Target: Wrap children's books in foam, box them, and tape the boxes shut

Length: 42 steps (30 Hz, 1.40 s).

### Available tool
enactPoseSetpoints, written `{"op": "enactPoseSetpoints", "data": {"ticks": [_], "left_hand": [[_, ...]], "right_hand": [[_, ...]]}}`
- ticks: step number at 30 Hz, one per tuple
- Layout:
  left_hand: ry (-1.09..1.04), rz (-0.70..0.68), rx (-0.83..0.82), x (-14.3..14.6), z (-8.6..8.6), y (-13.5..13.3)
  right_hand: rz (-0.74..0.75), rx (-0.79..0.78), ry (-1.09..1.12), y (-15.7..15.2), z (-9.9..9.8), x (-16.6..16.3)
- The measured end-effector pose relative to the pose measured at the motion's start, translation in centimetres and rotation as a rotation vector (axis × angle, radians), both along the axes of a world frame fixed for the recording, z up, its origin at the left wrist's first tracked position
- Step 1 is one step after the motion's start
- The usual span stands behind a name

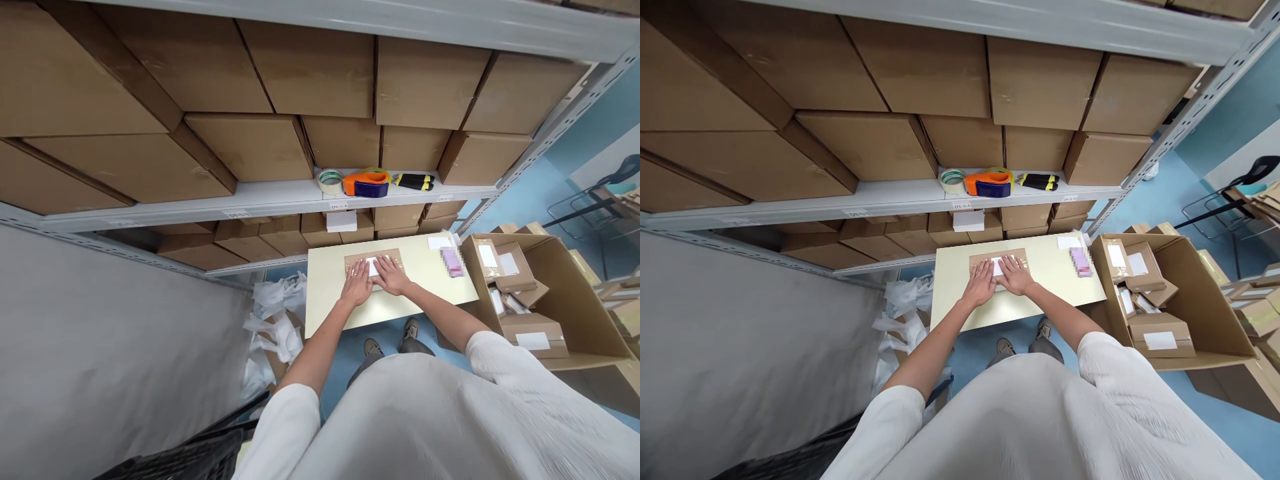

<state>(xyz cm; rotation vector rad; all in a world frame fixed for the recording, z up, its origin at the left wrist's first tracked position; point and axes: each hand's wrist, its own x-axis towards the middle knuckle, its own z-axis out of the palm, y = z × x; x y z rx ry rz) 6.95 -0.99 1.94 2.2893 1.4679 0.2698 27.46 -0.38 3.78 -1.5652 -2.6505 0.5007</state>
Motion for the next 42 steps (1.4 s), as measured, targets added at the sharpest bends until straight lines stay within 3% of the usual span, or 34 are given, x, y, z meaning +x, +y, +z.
{"op": "enactPoseSetpoints", "data": {"ticks": [7, 17, 24, 34, 42], "left_hand": [[0.126, -0.014, -0.078, 0.2, 0.3, 0.2], [0.139, 0.226, -0.215, -1.5, 1.6, 0.1], [0.009, 0.374, -0.163, -3.7, 2.3, -0.3], [-0.138, 0.441, -0.15, -1.8, 1.1, -1.5], [-0.174, 0.419, -0.078, -0.6, 2.8, -0.8]], "right_hand": [[-0.057, -0.042, -0.097, -0.2, 0.2, -0.3], [-0.354, -0.148, -0.194, -0.1, 1.6, 1.5], [-0.483, -0.08, -0.128, -1.2, 3.8, 1.9], [-0.577, -0.098, -0.055, -2.2, 2.6, 1.5], [-0.627, -0.045, 0.016, -2.5, 4.7, 2.9]]}}
